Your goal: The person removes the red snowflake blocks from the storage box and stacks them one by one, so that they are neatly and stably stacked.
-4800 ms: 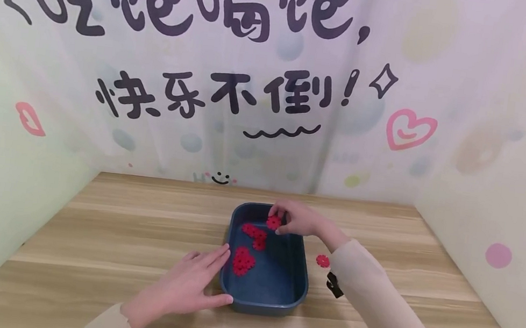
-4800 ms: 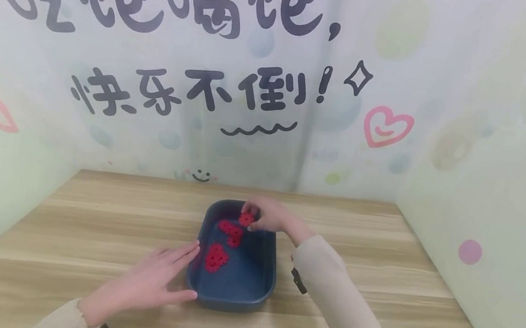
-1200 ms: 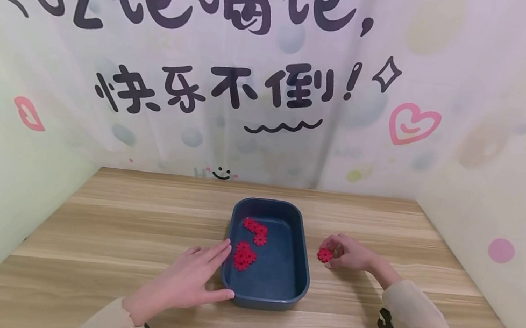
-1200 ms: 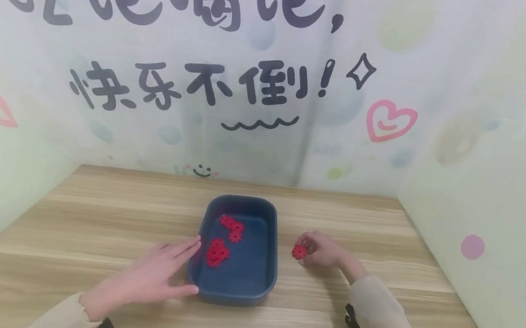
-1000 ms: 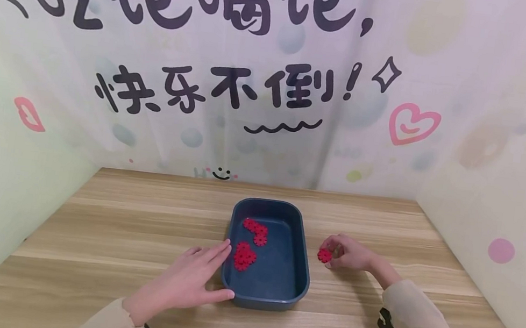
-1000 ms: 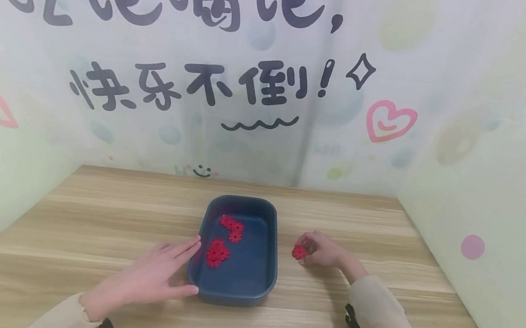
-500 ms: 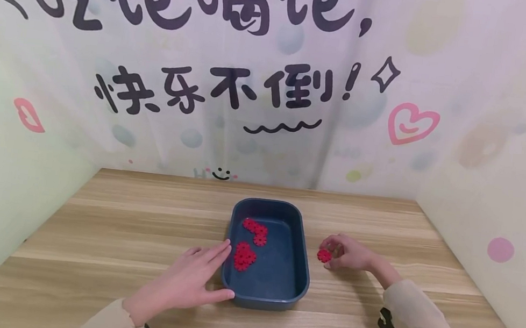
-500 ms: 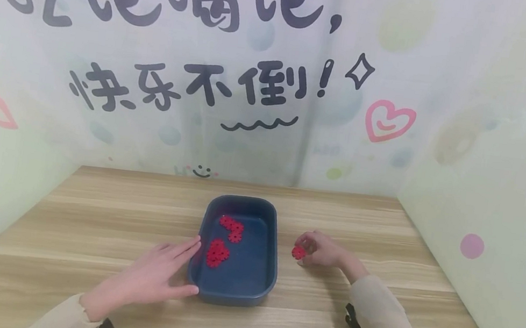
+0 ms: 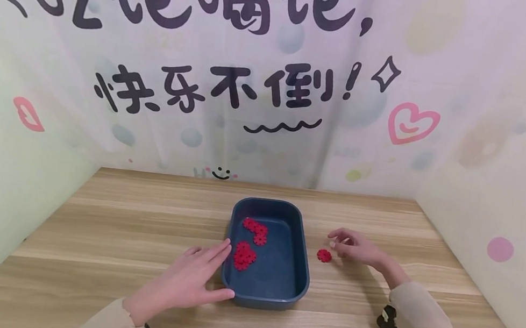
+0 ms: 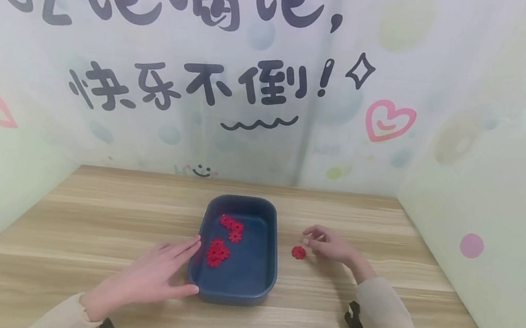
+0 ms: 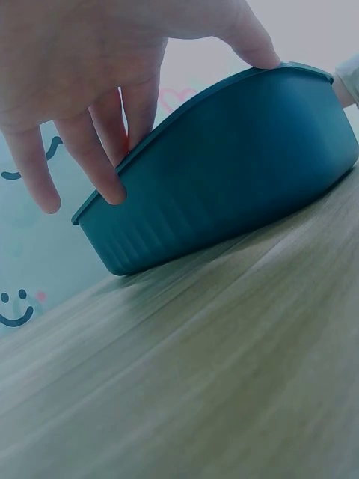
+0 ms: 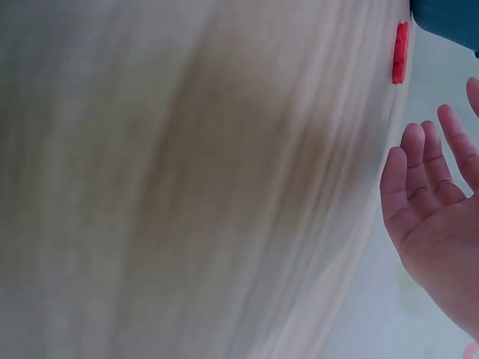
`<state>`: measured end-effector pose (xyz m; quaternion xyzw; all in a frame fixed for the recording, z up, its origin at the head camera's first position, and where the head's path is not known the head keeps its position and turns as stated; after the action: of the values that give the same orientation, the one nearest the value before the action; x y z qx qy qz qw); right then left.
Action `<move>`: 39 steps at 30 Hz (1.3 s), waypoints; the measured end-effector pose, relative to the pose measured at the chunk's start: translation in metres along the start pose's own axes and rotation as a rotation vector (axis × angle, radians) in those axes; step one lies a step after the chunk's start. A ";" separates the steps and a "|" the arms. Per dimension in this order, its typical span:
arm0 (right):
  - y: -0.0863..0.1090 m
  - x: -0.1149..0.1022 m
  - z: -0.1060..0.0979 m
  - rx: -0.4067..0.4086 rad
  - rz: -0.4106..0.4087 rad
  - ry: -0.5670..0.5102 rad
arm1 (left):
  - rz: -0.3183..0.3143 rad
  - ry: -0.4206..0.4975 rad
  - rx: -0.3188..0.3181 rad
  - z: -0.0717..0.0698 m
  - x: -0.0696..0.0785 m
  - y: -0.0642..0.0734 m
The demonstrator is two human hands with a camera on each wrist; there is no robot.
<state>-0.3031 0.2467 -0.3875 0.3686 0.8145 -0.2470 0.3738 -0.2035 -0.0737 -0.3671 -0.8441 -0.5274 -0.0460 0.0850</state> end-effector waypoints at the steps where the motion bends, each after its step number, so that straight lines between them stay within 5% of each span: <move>1: -0.001 -0.006 0.000 0.004 -0.011 0.012 | 0.001 -0.001 0.002 0.000 0.000 0.000; 10: -0.027 -0.014 -0.012 0.118 -0.147 0.163 | -0.002 -0.002 0.001 0.001 0.000 0.000; 14: -0.045 -0.036 -0.015 0.126 -0.183 0.200 | -0.002 0.001 0.006 0.000 -0.001 -0.001; 29: -0.110 -0.101 -0.005 -0.019 -0.214 0.218 | -0.002 -0.001 0.005 0.000 -0.001 0.000; 39: -0.142 -0.110 0.012 -0.065 -0.144 0.261 | -0.008 0.004 -0.004 0.000 -0.002 0.000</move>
<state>-0.3598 0.1067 -0.2894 0.3261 0.8880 -0.1968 0.2578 -0.2044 -0.0752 -0.3671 -0.8422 -0.5303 -0.0491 0.0842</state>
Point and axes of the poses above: each hand's wrist, its own y-axis away from the middle knuckle, its own z-axis out of the palm, x = y × z, the point moved 6 cm from there along -y, towards the middle knuckle, and after that the axes turned 14 degrees about -z, right-handed, at the moved point
